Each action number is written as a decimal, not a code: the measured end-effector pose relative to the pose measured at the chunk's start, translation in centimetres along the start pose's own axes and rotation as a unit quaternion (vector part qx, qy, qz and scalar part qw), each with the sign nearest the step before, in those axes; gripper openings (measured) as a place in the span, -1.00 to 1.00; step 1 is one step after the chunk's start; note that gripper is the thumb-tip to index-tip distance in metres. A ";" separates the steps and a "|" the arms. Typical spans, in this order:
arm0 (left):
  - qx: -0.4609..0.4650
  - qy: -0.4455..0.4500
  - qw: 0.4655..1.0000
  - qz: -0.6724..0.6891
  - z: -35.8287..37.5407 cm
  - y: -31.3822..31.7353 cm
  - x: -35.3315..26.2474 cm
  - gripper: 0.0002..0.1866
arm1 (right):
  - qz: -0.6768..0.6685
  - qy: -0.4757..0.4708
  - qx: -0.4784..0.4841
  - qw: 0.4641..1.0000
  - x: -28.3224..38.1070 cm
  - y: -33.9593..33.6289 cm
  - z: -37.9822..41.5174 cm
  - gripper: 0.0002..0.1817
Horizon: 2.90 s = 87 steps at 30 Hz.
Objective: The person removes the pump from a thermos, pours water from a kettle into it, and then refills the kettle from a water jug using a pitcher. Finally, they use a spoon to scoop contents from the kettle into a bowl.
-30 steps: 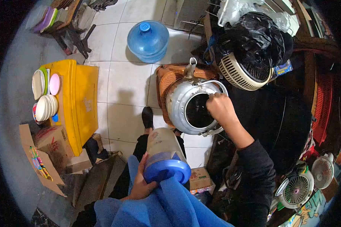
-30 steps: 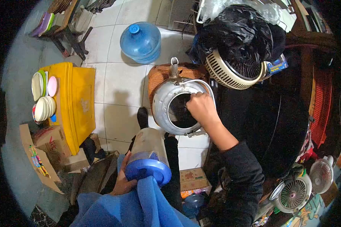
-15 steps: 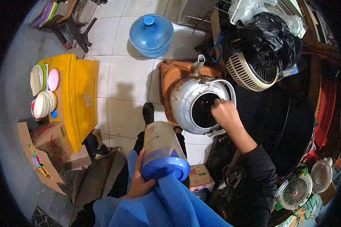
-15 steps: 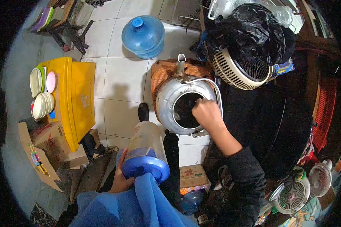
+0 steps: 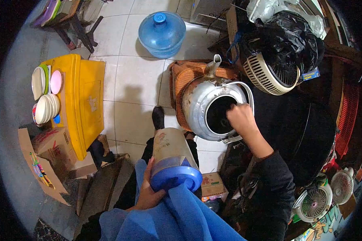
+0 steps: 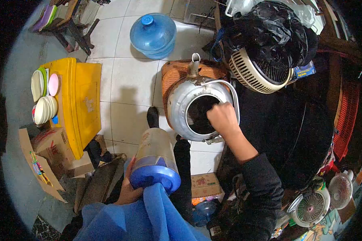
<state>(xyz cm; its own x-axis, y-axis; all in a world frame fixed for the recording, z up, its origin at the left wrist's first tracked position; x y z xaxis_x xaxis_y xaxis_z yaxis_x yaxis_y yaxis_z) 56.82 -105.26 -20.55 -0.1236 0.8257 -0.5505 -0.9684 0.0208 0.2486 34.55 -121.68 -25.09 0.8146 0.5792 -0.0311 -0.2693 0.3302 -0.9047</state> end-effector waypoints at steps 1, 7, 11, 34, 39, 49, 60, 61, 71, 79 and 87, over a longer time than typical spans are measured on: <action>0.009 0.016 1.000 0.022 0.0 -0.1 0.1 -0.01 | 0.000 0.000 0.000 1.000 0.0 -0.1 0.0 -0.89; 0.007 0.021 1.000 -0.002 0.1 -0.3 -0.2 -0.01 | -0.046 0.034 -0.008 0.998 -1.0 0.3 0.6 -0.89; 0.005 0.034 0.999 -0.035 -0.1 -0.6 -0.2 -0.01 | -0.111 0.043 -0.013 0.993 -1.2 0.2 1.1 -0.90; -0.006 0.079 0.996 -0.052 -1.1 1.1 -3.2 0.02 | -0.534 0.318 -0.098 0.777 -6.4 0.8 8.1 -0.93; 0.005 0.100 0.993 -0.063 -1.1 2.2 -3.2 -0.04 | -0.540 0.328 -0.154 0.760 -7.3 0.7 9.9 -0.91; -0.027 0.053 0.996 -0.063 -1.5 2.9 -4.3 -0.07 | -0.580 0.445 -0.262 0.630 -6.8 0.9 15.5 -0.90; -0.018 0.012 1.000 0.015 -1.9 1.7 -4.8 -0.14 | -0.624 0.524 -0.349 0.462 1.1 4.4 18.3 -0.87; -0.004 0.013 1.000 0.015 -2.0 1.8 -4.9 -0.18 | -0.623 0.524 -0.353 0.460 1.7 4.5 18.1 -0.87; 0.001 -0.007 1.000 0.016 -1.7 2.1 -4.6 -0.29 | -0.616 0.535 -0.435 0.381 5.0 5.9 18.5 -0.84; 0.013 0.042 0.997 0.065 -1.5 2.7 -3.5 -0.31 | -0.619 0.497 -0.485 0.366 4.4 5.6 19.5 -0.85; -0.020 0.070 0.996 0.054 -0.5 2.6 -1.6 -0.31 | -0.581 0.480 -0.506 0.418 4.0 3.4 21.9 -0.86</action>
<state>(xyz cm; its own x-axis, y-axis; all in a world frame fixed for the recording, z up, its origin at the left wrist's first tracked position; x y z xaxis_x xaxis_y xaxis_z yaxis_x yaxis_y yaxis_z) 54.36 -106.80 -19.38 -0.2547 0.7351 -0.6283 -0.9550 -0.0892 0.2828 25.64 -101.87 -18.98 0.0543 -0.2612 0.9637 0.5554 -0.7942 -0.2466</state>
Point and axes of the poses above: each hand's wrist, its own z-axis away from the middle knuckle, its own y-axis out of the palm, x = y × z, the point moved 10 cm from there along -z, towards the middle knuckle
